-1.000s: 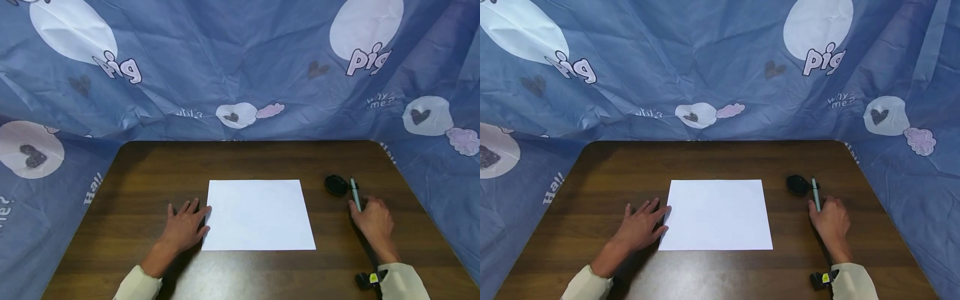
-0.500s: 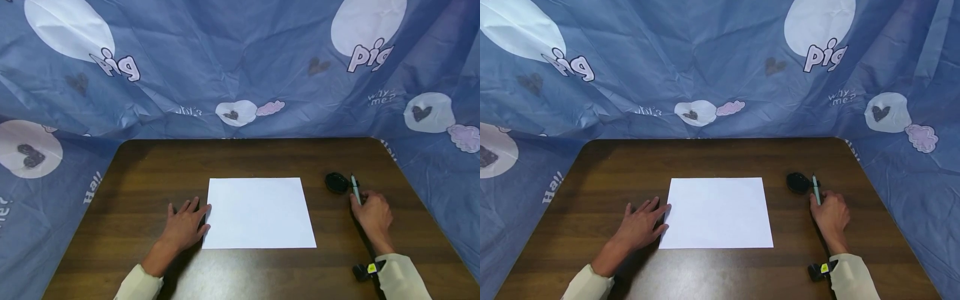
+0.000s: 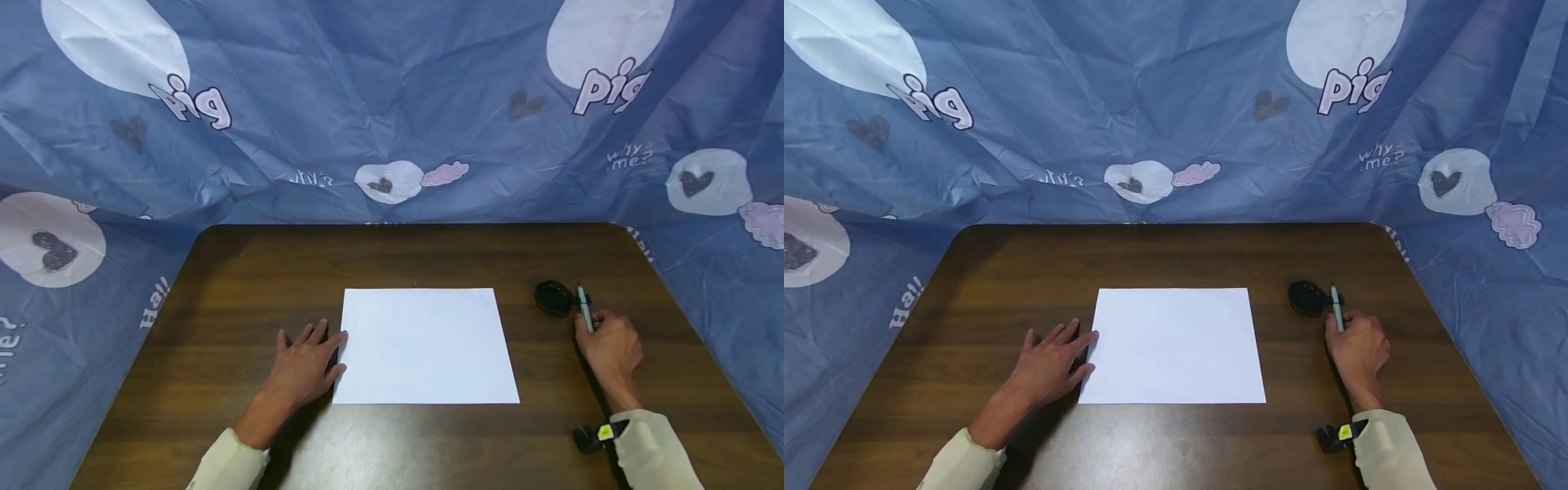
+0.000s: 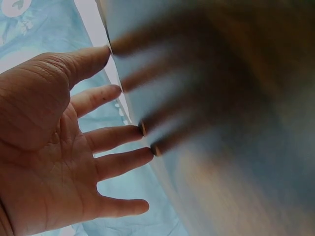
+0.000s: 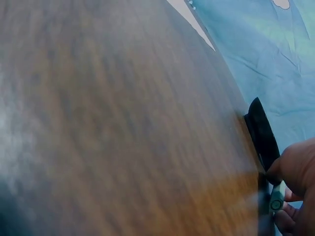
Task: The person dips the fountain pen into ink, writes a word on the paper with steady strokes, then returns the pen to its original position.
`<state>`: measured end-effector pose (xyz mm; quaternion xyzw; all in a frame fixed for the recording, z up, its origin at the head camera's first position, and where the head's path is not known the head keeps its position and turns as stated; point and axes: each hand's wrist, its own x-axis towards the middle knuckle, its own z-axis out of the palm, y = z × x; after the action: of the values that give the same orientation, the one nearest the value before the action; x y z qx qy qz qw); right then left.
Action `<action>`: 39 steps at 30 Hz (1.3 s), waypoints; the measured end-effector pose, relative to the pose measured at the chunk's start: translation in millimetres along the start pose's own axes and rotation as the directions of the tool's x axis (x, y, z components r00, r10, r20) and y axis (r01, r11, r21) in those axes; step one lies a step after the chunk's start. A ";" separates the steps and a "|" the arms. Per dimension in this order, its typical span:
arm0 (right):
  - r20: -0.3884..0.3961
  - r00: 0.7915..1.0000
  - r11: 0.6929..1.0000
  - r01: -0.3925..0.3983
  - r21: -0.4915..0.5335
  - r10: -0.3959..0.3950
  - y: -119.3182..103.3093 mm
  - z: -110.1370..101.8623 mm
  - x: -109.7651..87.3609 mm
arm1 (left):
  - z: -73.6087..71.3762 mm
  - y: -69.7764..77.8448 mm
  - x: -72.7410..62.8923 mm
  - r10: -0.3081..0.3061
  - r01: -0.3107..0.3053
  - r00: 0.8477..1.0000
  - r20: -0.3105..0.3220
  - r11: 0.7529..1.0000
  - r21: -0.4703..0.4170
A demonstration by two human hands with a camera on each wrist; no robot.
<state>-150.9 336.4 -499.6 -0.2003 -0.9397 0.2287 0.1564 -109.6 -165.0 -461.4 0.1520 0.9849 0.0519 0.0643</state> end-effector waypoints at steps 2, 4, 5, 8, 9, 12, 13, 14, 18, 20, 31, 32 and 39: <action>-0.006 1.000 1.000 -0.002 0.003 0.003 0.0 -0.6 0.3 | -0.4 0.3 0.1 0.000 0.000 1.000 -0.002 1.000 0.002; -0.013 1.000 1.000 -0.012 0.005 0.012 -0.3 -0.9 0.8 | -0.6 0.4 0.1 0.000 0.000 1.000 -0.001 1.000 0.006; -0.021 1.000 1.000 -0.018 0.006 0.018 -0.5 -0.8 0.8 | -0.8 0.5 0.0 -0.001 0.001 1.000 0.000 1.000 0.006; -0.057 0.997 0.999 -0.044 0.012 0.044 -0.7 -0.4 0.1 | -0.4 0.6 0.1 -0.002 0.002 1.000 0.007 1.000 0.004; -0.069 0.996 0.998 -0.052 0.017 0.053 -0.8 -0.4 -0.5 | -0.4 0.7 0.0 -0.003 0.003 1.000 0.011 1.000 0.002; -0.106 0.991 0.996 -0.075 0.044 0.079 -2.1 -1.1 -1.9 | -0.2 -0.3 0.0 -0.007 0.007 1.000 0.018 1.000 -0.003; -0.116 0.989 0.995 -0.080 0.056 0.087 -2.7 -1.8 -2.4 | 0.0 -0.7 0.0 -0.008 0.009 1.000 0.019 1.000 -0.003; -0.126 0.988 0.994 -0.084 0.069 0.092 -3.4 -2.8 -2.8 | 0.1 -1.1 0.1 -0.010 0.010 1.000 0.020 1.000 -0.003; -0.183 0.977 0.988 -0.083 0.127 0.105 -5.6 -6.6 -3.6 | -0.1 -1.7 0.8 -0.009 0.009 1.000 0.013 1.000 0.001; -0.221 0.971 0.986 -0.059 0.153 0.093 -5.6 -7.0 -4.0 | -0.1 -1.8 1.1 -0.008 0.008 1.000 0.014 1.000 0.007; -0.545 0.838 0.897 0.236 0.373 0.006 -3.7 3.8 -0.3 | -4.6 -1.3 1.1 -0.010 0.011 1.000 0.019 1.000 -0.026; -0.567 0.824 0.878 0.272 0.393 -0.001 -3.9 4.4 -0.8 | -4.5 -1.2 0.1 -0.012 0.013 1.000 0.021 0.999 -0.032; -0.654 0.754 0.775 0.448 0.446 -0.059 -23.7 -5.8 -10.2 | -2.8 0.9 -2.9 -0.018 0.020 1.000 0.021 0.997 -0.072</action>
<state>-147.0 314.6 -485.1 -0.0689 -0.7417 0.4012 0.5331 -107.1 -165.3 -458.2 0.1407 0.9831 0.0852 0.0804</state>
